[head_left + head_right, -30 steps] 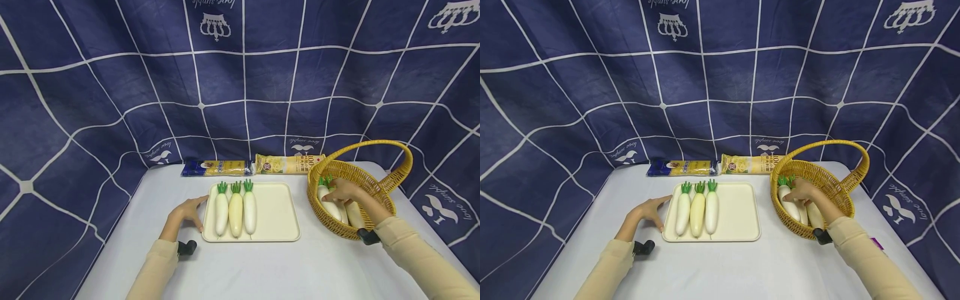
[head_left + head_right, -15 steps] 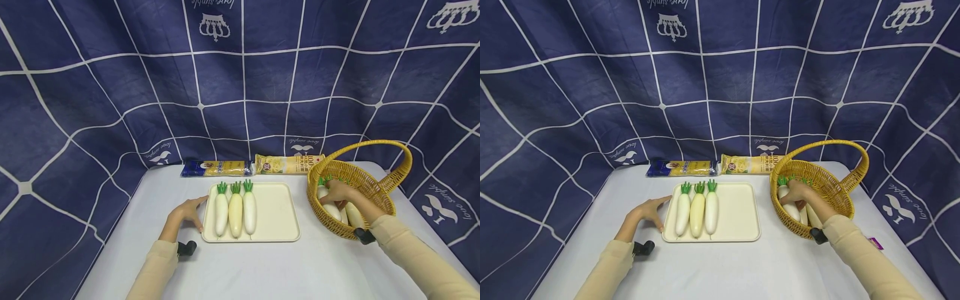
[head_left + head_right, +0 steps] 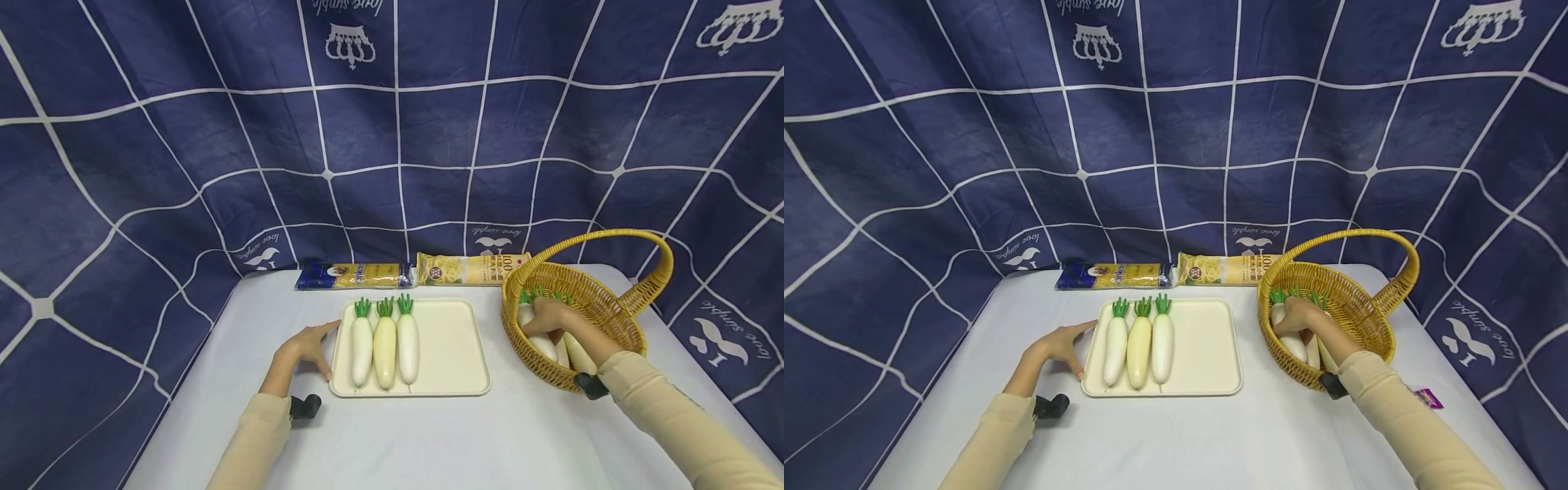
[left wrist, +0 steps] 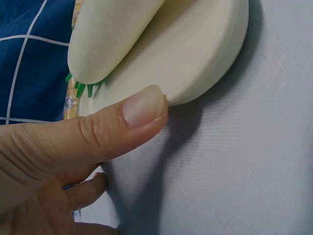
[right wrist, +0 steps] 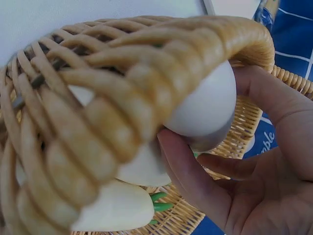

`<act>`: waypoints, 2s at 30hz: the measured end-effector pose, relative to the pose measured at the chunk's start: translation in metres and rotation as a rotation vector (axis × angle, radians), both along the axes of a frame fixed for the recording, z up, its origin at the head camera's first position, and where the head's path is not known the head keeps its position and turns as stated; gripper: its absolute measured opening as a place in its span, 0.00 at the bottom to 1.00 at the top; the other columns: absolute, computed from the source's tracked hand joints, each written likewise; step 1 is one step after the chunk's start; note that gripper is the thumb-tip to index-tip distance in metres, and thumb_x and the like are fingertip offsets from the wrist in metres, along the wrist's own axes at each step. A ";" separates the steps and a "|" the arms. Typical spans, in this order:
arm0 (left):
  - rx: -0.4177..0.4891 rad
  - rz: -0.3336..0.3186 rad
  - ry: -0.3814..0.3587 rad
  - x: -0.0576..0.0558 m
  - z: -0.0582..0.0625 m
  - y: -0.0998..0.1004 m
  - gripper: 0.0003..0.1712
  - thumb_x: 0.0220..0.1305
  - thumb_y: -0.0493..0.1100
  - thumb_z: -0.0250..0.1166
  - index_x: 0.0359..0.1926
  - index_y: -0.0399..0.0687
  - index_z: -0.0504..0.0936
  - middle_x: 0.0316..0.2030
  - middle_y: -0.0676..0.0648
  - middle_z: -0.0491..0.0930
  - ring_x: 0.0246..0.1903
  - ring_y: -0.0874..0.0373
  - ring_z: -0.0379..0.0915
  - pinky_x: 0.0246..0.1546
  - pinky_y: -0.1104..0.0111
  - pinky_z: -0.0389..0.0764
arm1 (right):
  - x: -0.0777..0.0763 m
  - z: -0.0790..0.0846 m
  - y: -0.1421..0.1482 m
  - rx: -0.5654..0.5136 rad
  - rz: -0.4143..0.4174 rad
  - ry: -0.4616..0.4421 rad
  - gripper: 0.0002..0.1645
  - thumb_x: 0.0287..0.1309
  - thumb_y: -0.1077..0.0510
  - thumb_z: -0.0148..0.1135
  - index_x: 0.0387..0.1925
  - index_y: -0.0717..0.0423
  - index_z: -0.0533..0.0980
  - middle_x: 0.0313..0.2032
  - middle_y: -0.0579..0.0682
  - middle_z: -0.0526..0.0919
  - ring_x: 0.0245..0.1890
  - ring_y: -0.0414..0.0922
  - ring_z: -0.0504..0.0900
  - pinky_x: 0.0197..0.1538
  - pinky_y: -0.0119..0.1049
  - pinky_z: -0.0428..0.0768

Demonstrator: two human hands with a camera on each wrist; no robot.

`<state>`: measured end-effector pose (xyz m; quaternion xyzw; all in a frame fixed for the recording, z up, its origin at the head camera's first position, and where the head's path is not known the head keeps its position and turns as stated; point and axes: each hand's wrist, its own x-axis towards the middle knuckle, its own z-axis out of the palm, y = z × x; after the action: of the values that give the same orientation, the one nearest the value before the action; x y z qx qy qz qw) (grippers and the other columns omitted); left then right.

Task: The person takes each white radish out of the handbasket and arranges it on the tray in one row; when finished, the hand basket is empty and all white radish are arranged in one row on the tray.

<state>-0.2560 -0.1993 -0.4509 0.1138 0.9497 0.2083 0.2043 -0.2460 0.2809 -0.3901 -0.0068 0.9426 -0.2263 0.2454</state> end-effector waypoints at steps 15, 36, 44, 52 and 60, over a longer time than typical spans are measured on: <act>0.015 -0.002 0.005 0.000 0.001 0.000 0.68 0.20 0.41 0.83 0.69 0.44 0.60 0.64 0.31 0.63 0.64 0.33 0.57 0.61 0.40 0.62 | -0.002 -0.002 0.020 -0.245 -0.041 -0.061 0.20 0.48 0.54 0.60 0.33 0.69 0.69 0.27 0.55 0.77 0.24 0.43 0.79 0.28 0.37 0.84; 0.012 0.002 0.001 0.000 0.001 0.000 0.68 0.20 0.41 0.83 0.69 0.44 0.60 0.64 0.32 0.63 0.64 0.34 0.57 0.61 0.41 0.62 | 0.012 0.007 0.047 -0.487 -0.089 0.035 0.39 0.56 0.54 0.56 0.55 0.86 0.58 0.38 0.60 0.78 0.35 0.46 0.80 0.40 0.40 0.84; 0.017 -0.002 0.002 0.001 0.002 0.001 0.68 0.19 0.41 0.83 0.69 0.43 0.60 0.64 0.31 0.63 0.63 0.34 0.58 0.61 0.42 0.63 | 0.017 0.008 0.059 -0.574 -0.147 0.089 0.42 0.60 0.55 0.52 0.59 0.86 0.50 0.48 0.70 0.70 0.40 0.45 0.78 0.43 0.38 0.83; 0.028 -0.004 0.011 0.001 0.002 0.001 0.69 0.19 0.40 0.83 0.69 0.42 0.59 0.64 0.31 0.63 0.63 0.34 0.58 0.62 0.43 0.63 | 0.030 0.014 0.059 -0.624 -0.150 0.107 0.42 0.61 0.55 0.50 0.62 0.86 0.47 0.51 0.70 0.66 0.41 0.43 0.76 0.43 0.36 0.83; 0.036 0.015 -0.017 -0.001 0.001 0.001 0.70 0.17 0.43 0.84 0.69 0.44 0.60 0.64 0.31 0.62 0.64 0.34 0.57 0.62 0.42 0.61 | 0.045 0.016 0.053 -0.630 -0.169 0.136 0.43 0.61 0.56 0.51 0.62 0.84 0.46 0.52 0.72 0.66 0.43 0.45 0.77 0.45 0.39 0.83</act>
<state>-0.2567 -0.1987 -0.4500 0.1083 0.9449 0.2277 0.2087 -0.2006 0.3340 -0.3742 -0.0190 0.8377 -0.5253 0.1481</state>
